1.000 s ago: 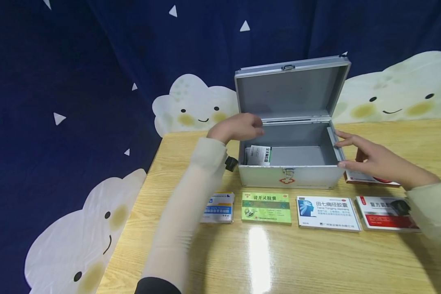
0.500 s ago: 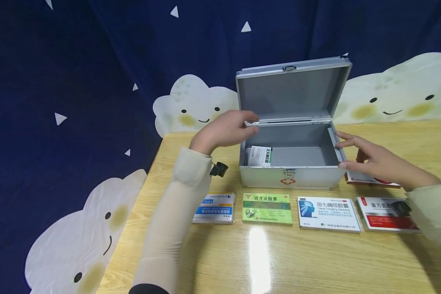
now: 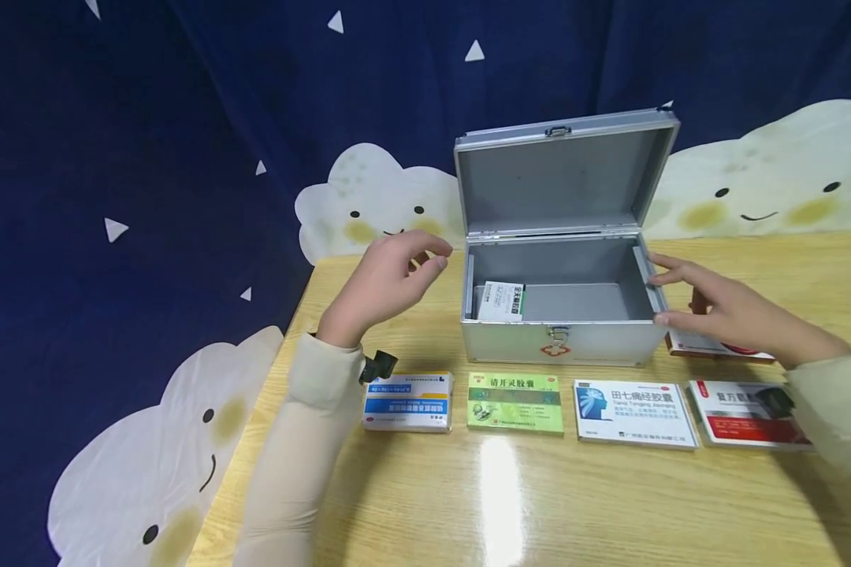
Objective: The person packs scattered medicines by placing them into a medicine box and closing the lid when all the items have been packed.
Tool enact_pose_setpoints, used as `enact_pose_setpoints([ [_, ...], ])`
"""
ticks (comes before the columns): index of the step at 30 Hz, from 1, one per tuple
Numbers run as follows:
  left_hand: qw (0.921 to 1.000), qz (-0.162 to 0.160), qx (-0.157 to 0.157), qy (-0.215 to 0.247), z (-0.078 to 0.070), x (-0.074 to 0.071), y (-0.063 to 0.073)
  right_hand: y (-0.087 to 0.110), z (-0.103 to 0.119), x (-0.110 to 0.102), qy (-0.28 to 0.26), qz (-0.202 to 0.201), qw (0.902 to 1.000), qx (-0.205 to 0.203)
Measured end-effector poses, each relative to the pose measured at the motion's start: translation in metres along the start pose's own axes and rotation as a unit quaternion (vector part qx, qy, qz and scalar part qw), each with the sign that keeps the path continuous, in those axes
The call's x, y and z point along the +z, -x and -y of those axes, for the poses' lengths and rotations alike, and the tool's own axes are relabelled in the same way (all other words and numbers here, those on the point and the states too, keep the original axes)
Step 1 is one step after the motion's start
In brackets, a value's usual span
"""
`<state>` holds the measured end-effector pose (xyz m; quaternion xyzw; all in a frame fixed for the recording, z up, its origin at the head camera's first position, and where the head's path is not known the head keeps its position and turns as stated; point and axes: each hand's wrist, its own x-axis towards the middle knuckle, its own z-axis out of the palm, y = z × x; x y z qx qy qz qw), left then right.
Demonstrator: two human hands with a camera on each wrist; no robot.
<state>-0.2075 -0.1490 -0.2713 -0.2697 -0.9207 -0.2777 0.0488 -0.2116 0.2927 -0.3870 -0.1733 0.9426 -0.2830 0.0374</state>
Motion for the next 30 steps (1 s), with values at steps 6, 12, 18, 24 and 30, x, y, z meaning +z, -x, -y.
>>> enact_pose_setpoints([
  [6,0.9999,0.011,-0.012,-0.004,0.016,0.003,0.016,0.001,0.002,-0.002,-0.009,0.000,0.9999,0.005],
  [12,0.9986,0.032,-0.037,-0.023,0.027,0.008,0.030,0.000,0.004,-0.002,-0.011,0.005,0.9999,0.005],
  [18,0.9943,0.074,-0.032,-0.070,0.035,0.020,0.045,0.001,0.006,-0.004,-0.010,0.012,0.9998,0.015],
  [24,0.9822,0.144,-0.019,-0.120,0.043,0.039,0.067,0.000,0.009,-0.002,-0.006,0.009,0.9999,0.004],
  [30,0.9674,0.209,-0.054,-0.132,0.047,0.060,0.085,0.001,0.006,0.000,0.003,-0.002,1.0000,-0.002],
])
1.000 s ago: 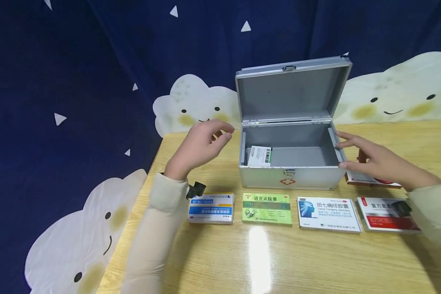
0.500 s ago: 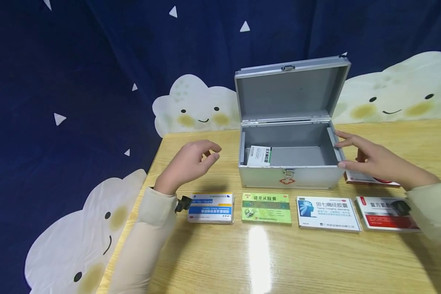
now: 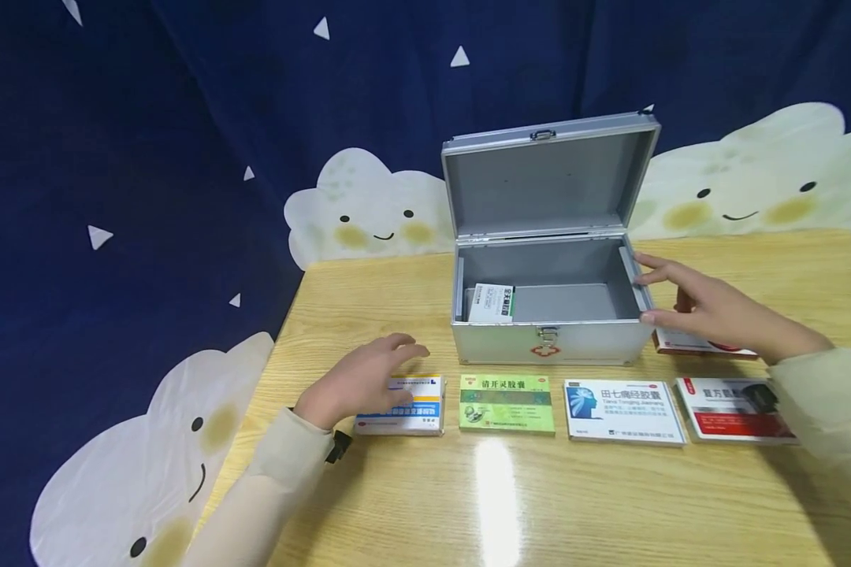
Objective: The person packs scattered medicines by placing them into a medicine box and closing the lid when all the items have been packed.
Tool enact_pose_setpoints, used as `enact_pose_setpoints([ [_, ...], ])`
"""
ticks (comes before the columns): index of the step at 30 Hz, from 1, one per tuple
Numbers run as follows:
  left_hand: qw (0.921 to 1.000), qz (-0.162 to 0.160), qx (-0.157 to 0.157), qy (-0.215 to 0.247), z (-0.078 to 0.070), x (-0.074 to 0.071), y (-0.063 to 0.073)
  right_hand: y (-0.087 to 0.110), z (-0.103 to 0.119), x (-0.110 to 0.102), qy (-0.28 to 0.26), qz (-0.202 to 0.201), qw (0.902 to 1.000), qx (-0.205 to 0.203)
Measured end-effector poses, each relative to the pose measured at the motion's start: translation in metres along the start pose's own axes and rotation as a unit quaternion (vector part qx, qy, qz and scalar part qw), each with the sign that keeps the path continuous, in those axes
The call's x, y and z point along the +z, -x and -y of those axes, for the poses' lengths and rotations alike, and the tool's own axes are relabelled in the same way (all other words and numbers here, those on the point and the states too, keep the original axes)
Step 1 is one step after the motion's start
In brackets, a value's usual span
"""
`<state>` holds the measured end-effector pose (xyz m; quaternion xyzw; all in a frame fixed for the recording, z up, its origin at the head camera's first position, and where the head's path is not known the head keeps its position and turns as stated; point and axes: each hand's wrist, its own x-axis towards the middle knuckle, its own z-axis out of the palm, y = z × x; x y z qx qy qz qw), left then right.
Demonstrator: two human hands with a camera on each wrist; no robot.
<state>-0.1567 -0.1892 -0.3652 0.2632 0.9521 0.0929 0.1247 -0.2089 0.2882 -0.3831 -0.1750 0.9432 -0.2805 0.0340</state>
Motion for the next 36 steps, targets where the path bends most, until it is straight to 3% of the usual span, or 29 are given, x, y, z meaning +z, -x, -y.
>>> enact_pose_setpoints([
  [4,0.9988,0.042,-0.026,-0.004,-0.003,0.013,0.006,0.000,0.000,0.002,-0.005,0.006,0.9999,0.008],
  [8,0.9970,0.065,-0.036,-0.021,-0.005,0.022,0.008,0.000,-0.001,0.003,-0.006,0.013,0.9998,0.015],
  [22,0.9964,0.067,-0.005,-0.053,0.000,0.035,0.009,-0.002,-0.004,-0.002,-0.006,0.020,0.9997,0.015],
  [36,0.9962,0.073,-0.010,-0.047,-0.002,0.037,0.005,-0.001,-0.004,-0.002,-0.020,0.018,0.9993,0.024],
])
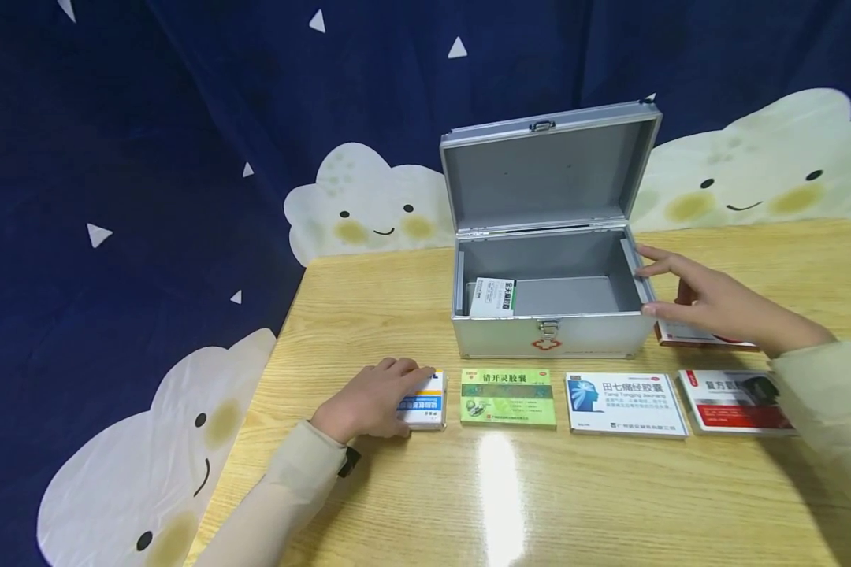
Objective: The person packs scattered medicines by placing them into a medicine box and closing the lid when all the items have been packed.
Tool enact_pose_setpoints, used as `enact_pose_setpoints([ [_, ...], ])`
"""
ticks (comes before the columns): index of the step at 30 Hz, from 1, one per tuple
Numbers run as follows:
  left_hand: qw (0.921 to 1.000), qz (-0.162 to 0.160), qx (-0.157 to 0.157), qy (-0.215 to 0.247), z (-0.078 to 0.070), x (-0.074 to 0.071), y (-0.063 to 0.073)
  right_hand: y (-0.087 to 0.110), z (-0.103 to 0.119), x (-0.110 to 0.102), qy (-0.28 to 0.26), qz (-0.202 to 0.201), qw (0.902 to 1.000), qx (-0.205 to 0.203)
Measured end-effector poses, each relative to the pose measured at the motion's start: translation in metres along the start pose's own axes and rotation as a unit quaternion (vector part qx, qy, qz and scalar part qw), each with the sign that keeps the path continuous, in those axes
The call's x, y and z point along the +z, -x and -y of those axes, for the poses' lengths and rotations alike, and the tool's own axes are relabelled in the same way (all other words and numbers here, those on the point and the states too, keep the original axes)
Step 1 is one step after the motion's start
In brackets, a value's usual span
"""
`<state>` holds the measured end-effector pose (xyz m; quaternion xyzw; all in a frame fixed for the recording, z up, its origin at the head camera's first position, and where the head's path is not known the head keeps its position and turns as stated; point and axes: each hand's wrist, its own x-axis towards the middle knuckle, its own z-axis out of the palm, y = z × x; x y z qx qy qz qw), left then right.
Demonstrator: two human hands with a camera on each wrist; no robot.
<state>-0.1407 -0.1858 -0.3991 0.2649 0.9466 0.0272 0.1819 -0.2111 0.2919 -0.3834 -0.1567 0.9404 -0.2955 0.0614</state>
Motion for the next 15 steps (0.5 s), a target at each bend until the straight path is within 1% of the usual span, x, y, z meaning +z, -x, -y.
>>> enact_pose_setpoints([
  [8,0.9998,0.000,-0.009,-0.015,-0.0022,-0.0004,-0.0036,0.0006,0.0032,0.0003,-0.013,0.004,0.9999,0.010],
  [12,0.9998,0.003,-0.013,-0.016,-0.0032,-0.0004,-0.0037,0.0008,0.0023,0.0014,-0.007,0.003,0.9999,0.010],
  [15,0.9998,0.000,-0.013,-0.015,-0.0035,0.0001,-0.0039,0.0013,0.0010,0.0021,-0.007,0.003,0.9999,0.010],
])
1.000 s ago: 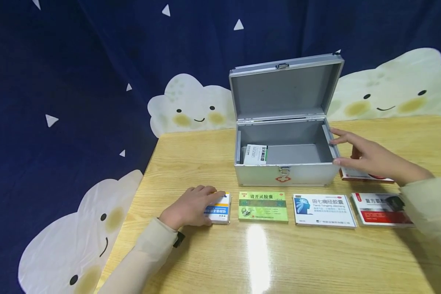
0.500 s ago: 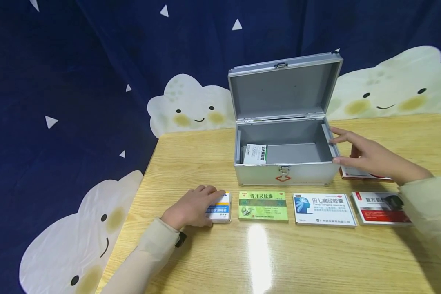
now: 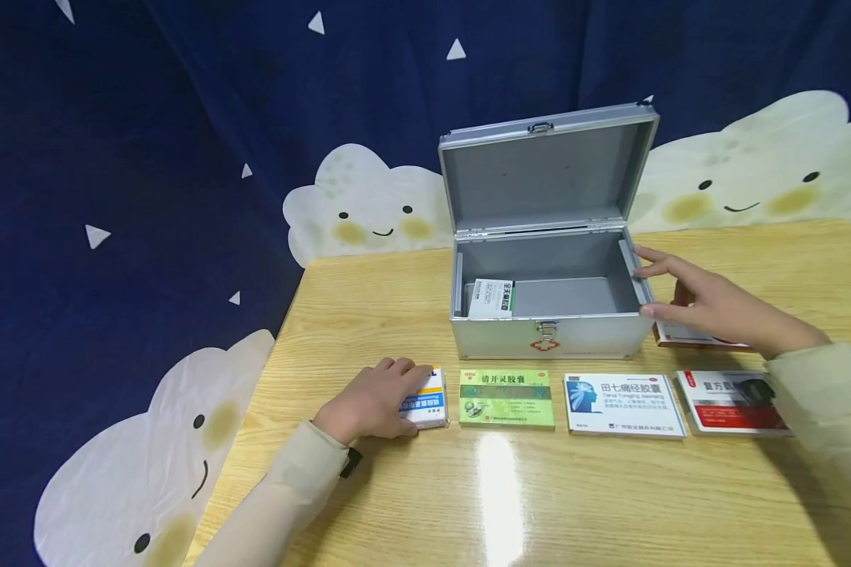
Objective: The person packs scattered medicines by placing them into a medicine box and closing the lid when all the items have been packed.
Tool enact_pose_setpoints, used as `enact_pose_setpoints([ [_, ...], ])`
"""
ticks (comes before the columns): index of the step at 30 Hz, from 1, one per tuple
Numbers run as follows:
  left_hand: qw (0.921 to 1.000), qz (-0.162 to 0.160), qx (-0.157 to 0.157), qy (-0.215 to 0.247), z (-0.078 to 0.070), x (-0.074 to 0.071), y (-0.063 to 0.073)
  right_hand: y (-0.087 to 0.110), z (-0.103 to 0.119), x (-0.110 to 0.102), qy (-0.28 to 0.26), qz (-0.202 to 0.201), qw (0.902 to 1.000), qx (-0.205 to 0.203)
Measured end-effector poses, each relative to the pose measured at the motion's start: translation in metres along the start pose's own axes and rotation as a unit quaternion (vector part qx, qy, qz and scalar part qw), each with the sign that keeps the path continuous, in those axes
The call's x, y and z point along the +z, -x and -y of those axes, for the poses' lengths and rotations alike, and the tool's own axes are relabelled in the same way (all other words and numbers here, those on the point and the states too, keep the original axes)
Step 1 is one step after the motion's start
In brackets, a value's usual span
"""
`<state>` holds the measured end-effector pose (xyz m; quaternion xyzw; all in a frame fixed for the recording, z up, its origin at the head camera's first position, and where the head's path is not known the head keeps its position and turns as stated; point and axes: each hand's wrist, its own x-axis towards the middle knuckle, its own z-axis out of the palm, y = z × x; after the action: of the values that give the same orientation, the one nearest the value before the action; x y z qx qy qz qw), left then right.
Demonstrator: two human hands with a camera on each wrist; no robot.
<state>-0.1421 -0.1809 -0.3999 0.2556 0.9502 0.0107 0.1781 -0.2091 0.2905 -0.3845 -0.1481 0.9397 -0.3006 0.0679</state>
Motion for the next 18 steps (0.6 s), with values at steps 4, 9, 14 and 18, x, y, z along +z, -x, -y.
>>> enact_pose_setpoints([
  [4,1.0000,-0.007,0.002,0.000,0.0008,0.0012,-0.0006,0.0003,-0.0005,-0.0004,-0.003,-0.002,1.0000,-0.001],
  [9,0.9999,-0.010,0.001,0.006,0.0000,0.0004,0.0005,-0.0002,0.0002,0.0002,0.000,-0.003,1.0000,-0.003],
  [14,0.9999,-0.014,-0.009,-0.004,0.0011,-0.0005,0.0022,0.0003,0.0002,0.0014,-0.004,-0.004,1.0000,-0.001],
  [18,0.9997,-0.012,-0.021,-0.006,0.0038,-0.0026,0.0044,0.0016,-0.0004,0.0016,-0.009,-0.005,0.9999,-0.005],
])
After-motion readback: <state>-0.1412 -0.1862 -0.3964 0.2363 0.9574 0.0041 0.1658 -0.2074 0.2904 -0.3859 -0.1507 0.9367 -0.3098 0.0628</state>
